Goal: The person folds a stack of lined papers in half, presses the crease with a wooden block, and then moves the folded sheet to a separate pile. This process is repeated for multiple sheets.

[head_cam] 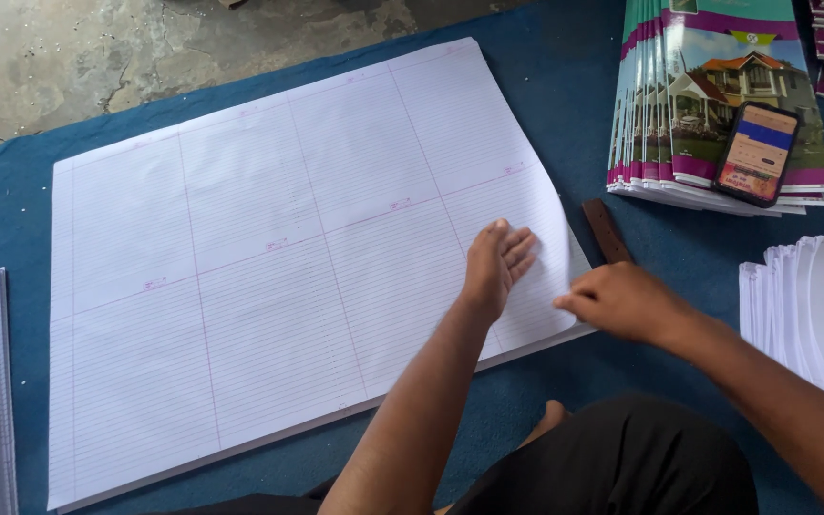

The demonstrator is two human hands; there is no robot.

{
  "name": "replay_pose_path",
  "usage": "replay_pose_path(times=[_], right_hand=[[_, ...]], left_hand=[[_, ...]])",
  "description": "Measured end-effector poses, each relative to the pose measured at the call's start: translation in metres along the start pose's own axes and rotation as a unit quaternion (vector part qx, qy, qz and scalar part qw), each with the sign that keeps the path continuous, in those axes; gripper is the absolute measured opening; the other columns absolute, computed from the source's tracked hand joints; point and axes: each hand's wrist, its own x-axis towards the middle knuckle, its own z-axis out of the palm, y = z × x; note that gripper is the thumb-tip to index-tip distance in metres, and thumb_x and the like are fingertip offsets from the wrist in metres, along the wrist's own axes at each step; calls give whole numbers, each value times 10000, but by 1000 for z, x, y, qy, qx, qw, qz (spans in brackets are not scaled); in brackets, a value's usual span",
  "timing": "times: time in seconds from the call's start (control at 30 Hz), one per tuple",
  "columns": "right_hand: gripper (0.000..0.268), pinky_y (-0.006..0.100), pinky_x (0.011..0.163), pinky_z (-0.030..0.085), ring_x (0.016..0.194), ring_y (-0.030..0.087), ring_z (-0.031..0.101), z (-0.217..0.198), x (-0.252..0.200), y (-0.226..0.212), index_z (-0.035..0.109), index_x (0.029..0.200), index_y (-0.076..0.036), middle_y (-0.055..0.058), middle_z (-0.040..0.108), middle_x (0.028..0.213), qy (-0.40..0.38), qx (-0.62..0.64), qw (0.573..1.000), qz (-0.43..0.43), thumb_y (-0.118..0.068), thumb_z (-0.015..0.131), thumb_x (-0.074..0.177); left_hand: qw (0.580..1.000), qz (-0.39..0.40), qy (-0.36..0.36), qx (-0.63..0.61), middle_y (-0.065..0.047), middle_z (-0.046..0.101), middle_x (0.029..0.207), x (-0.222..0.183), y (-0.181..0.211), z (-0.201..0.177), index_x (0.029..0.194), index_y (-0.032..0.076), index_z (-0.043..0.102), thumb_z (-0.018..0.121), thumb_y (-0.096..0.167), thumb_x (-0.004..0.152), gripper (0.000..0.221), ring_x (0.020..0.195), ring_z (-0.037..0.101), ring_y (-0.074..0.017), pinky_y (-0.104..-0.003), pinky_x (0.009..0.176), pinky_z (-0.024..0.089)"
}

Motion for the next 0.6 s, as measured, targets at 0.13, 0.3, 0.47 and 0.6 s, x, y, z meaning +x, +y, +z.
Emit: replay_pose_path(times=[0.13,0.3,0.47,0.6], right_hand=[[395,426,701,543,629,248,684,10,2,-18,726,707,-115,71,706,647,-29,-109,990,-88,-429,616,921],[303,423,740,563,682,255,707,13,13,-5,736,750,-103,93,729,699,-84,-126,978,-145,-370,681,883],[298,401,754,569,690,252,735,9,19,19,734,760,-95,95,731,711,-139,-109,979,-104,-347,669,907],[321,393,733,568,674,251,725,3,23,30,717,742,-76,107,719,700,-148,-155,964,-159,-324,644,934]], left_hand=[[999,8,22,-40,-326,356,1544,10,13,1,1544,-2,49,367,470,984,799,1460,380,-401,-482,1193,367],[998,32,40,-40,-322,335,1539,23,24,-3,1554,0,138,256,572,984,816,1449,365,-400,-469,1181,362],[996,37,54,-56,-328,334,1544,42,32,-10,1551,10,139,197,598,979,822,1459,357,-400,-467,1186,360],[996,44,53,-48,-328,270,1566,55,38,-15,1560,13,126,177,615,978,838,1472,310,-414,-474,1199,348]])
